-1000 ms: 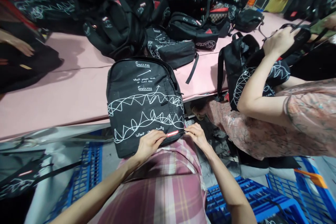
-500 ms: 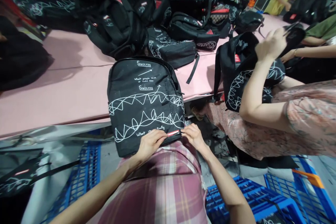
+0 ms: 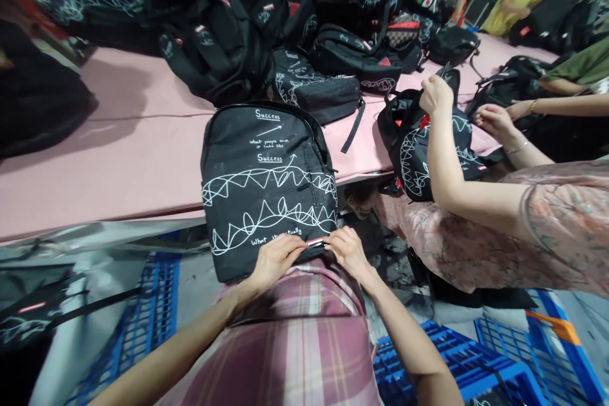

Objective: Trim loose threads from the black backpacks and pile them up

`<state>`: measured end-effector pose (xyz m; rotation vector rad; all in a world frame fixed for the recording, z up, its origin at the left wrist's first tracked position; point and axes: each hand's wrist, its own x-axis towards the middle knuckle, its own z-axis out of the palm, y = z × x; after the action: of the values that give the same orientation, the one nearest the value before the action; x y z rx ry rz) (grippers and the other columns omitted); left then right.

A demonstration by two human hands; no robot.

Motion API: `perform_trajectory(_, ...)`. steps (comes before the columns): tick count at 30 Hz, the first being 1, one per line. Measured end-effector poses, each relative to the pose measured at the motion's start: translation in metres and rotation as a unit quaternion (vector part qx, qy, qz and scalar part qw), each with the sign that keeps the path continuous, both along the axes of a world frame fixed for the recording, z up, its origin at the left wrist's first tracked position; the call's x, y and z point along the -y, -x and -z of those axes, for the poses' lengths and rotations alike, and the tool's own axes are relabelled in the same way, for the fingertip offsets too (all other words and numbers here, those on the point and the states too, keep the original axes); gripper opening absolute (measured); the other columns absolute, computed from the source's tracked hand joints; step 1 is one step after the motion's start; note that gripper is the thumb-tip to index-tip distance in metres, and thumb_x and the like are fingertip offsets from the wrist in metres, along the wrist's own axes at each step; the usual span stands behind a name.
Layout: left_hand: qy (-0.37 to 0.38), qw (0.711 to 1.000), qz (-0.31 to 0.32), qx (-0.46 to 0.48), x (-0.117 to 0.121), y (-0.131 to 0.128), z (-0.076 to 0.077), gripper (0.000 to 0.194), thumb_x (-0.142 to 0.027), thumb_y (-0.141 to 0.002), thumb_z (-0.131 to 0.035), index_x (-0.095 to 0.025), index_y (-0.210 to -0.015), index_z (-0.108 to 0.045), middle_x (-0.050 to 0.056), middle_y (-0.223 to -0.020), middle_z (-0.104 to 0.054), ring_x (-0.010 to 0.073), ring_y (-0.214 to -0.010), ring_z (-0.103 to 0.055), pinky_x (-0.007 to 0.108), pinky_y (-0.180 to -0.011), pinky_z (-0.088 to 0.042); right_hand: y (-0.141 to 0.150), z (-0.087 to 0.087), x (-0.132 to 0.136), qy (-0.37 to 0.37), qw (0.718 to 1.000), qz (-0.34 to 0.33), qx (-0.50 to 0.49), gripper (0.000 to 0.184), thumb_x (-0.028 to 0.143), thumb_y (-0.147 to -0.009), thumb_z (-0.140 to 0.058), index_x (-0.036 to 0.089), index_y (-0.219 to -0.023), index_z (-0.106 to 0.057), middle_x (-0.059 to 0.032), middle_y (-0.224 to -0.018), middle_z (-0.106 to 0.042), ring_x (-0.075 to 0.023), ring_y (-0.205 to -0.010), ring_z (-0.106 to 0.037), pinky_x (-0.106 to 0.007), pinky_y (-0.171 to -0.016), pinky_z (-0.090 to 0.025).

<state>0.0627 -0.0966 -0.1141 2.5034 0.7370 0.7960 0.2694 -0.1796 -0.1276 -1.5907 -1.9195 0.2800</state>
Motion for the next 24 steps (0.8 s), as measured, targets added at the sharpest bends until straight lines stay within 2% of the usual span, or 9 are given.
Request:
perform_trajectory(5, 0.014, 1.000, -0.003, -0.007, 0.001, 0.001, 0.001, 0.015, -0.020, -0.086, -0.049, -0.019, -0.084, -0.064, 0.001, -0.083, -0.066, 0.0121, -0.075, -0.057, 0.023, -0.068, -0.045, 0.007, -0.001, -0.002, -0.004, 1.000, 0.004, 0.009, 0.021, 0.031, -0.089, -0.049, 0.020, -0.096, -0.065, -0.0055, -0.086, -0.063, -0.0170, -0.079, -0.050, -0.031, -0.071, -0.037)
perform_trajectory(9, 0.028, 0.999, -0.003, -0.025, 0.000, 0.001, -0.003, 0.017, -0.022, -0.087, -0.047, -0.019, -0.085, -0.063, 0.002, -0.083, -0.066, 0.0124, -0.076, -0.057, 0.023, -0.067, -0.045, 0.010, -0.011, 0.000, 0.012, 1.000, 0.014, 0.006, 0.021, 0.030, -0.089, -0.048, 0.021, -0.095, -0.066, -0.0059, -0.084, -0.062, -0.0172, -0.077, -0.049, -0.032, -0.071, -0.038)
perform_trajectory(12, 0.044, 0.997, 0.005, -0.063, -0.001, 0.001, -0.006, 0.019, -0.023, -0.088, -0.044, -0.020, -0.087, -0.062, 0.002, -0.084, -0.065, 0.0134, -0.079, -0.056, 0.024, -0.069, -0.044, 0.013, -0.019, 0.008, 0.036, 0.995, 0.058, -0.067, 0.020, 0.030, -0.088, -0.049, 0.020, -0.091, -0.066, -0.0063, -0.084, -0.063, -0.0183, -0.079, -0.051, -0.033, -0.075, -0.039)
perform_trajectory(14, 0.057, 0.995, -0.003, -0.085, -0.001, -0.001, -0.007, 0.021, -0.024, -0.089, -0.042, -0.020, -0.087, -0.062, 0.003, -0.084, -0.065, 0.0146, -0.079, -0.056, 0.025, -0.069, -0.042, 0.017, -0.023, 0.014, 0.069, 0.972, 0.132, -0.183, 0.018, 0.032, -0.085, -0.052, 0.020, -0.090, -0.065, -0.0054, -0.085, -0.064, -0.0183, -0.081, -0.053, -0.033, -0.076, -0.040)
perform_trajectory(15, 0.066, 0.993, -0.012, -0.093, 0.000, -0.002, -0.007, 0.021, -0.024, -0.089, -0.041, -0.019, -0.086, -0.061, 0.003, -0.083, -0.064, 0.0153, -0.079, -0.055, 0.026, -0.068, -0.042, 0.021, -0.023, 0.018, 0.093, 0.945, 0.169, -0.264, 0.018, 0.034, -0.083, -0.055, 0.020, -0.091, -0.064, -0.0045, -0.084, -0.064, -0.0176, -0.079, -0.054, -0.032, -0.074, -0.041)
perform_trajectory(16, 0.084, 0.992, -0.024, -0.095, 0.001, -0.005, -0.006, 0.021, -0.023, -0.088, -0.041, -0.019, -0.085, -0.061, 0.004, -0.082, -0.064, 0.0162, -0.078, -0.055, 0.027, -0.068, -0.041, 0.026, -0.023, 0.021, 0.120, 0.907, 0.197, -0.352, 0.020, 0.036, -0.081, -0.057, 0.020, -0.091, -0.063, -0.0037, -0.083, -0.064, -0.0164, -0.076, -0.055, -0.030, -0.070, -0.043)
perform_trajectory(19, 0.168, 0.980, -0.074, -0.081, -0.001, -0.013, -0.003, 0.019, -0.022, -0.084, -0.043, -0.018, -0.080, -0.061, 0.005, -0.078, -0.064, 0.0178, -0.076, -0.056, 0.029, -0.069, -0.040, 0.047, -0.022, 0.029, 0.194, 0.761, 0.217, -0.580, 0.028, 0.039, -0.073, -0.065, 0.018, -0.091, -0.060, -0.0022, -0.078, -0.065, -0.0102, -0.059, -0.052, -0.021, -0.053, -0.040)
perform_trajectory(22, 0.233, 0.963, -0.124, -0.061, -0.014, -0.018, -0.005, 0.021, -0.022, -0.082, -0.041, -0.016, -0.079, -0.061, 0.005, -0.075, -0.064, 0.0167, -0.068, -0.058, 0.028, -0.066, -0.041, 0.067, -0.023, 0.034, 0.239, 0.638, 0.228, -0.695, 0.033, 0.039, -0.067, -0.071, 0.016, -0.087, -0.059, -0.0017, -0.070, -0.063, -0.0062, -0.049, -0.047, -0.016, -0.042, -0.029)
perform_trajectory(24, 0.260, 0.953, -0.146, -0.047, -0.027, -0.016, -0.013, 0.025, -0.025, -0.083, -0.038, -0.015, -0.080, -0.061, 0.005, -0.070, -0.064, 0.0150, -0.062, -0.059, 0.025, -0.061, -0.042, 0.073, -0.025, 0.037, 0.264, 0.583, 0.228, -0.734, 0.033, 0.039, -0.065, -0.073, 0.016, -0.084, -0.059, -0.0015, -0.068, -0.062, -0.0061, -0.048, -0.047, -0.016, -0.041, -0.029)
